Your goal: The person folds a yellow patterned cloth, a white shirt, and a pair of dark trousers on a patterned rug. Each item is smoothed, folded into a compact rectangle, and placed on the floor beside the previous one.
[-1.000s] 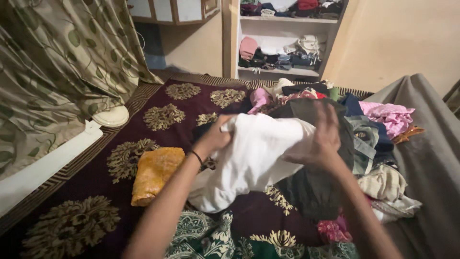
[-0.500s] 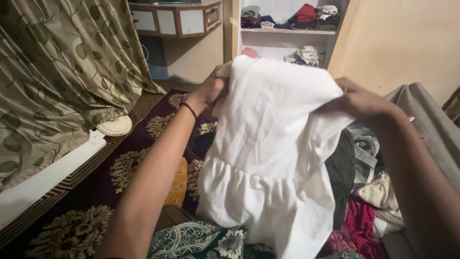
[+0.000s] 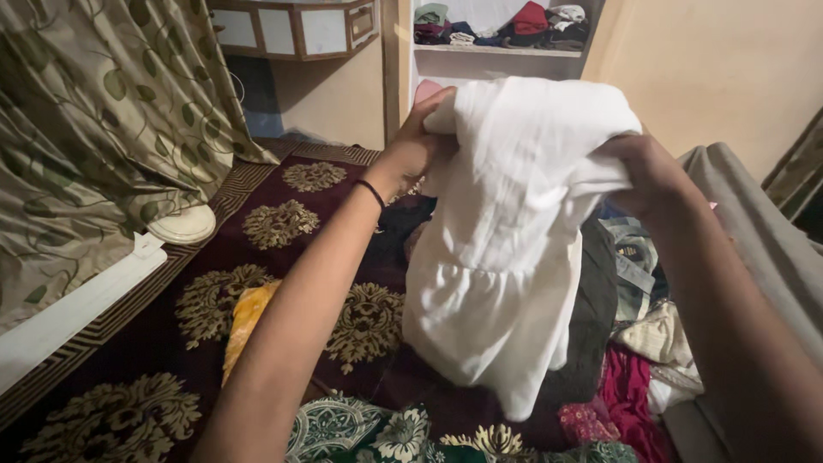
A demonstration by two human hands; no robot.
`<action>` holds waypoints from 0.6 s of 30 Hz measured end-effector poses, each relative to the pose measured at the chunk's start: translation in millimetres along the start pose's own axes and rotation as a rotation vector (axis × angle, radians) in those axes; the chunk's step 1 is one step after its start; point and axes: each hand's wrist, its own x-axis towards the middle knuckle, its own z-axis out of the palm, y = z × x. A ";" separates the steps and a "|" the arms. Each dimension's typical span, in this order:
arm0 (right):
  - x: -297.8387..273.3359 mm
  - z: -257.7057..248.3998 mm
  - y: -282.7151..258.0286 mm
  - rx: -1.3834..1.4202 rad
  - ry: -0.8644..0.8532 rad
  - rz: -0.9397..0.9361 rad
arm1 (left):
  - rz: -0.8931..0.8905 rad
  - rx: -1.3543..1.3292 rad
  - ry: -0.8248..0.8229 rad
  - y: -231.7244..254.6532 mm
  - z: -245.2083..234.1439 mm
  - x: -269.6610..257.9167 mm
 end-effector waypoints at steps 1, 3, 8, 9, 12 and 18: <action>4.3 -11.8 6.5 0.132 -0.059 0.016 | -0.053 -0.064 -0.023 1.1 1.9 -1.6; 10.9 -41.5 15.6 0.212 -0.022 0.058 | -0.236 -0.116 -0.077 6.8 7.8 -8.1; 32.8 -101.6 54.4 -0.129 -0.339 -0.542 | -0.235 0.163 0.045 20.8 34.1 -25.6; 34.1 -107.1 63.8 -0.157 -0.278 -0.583 | -0.182 0.189 0.042 18.6 40.5 -28.5; 40.4 -104.5 70.5 -0.343 -0.089 -0.660 | 0.007 0.267 0.172 1.1 62.8 -22.6; 2.9 -22.7 44.5 -0.076 0.049 -0.107 | -0.119 -0.360 0.179 -3.8 65.4 -37.2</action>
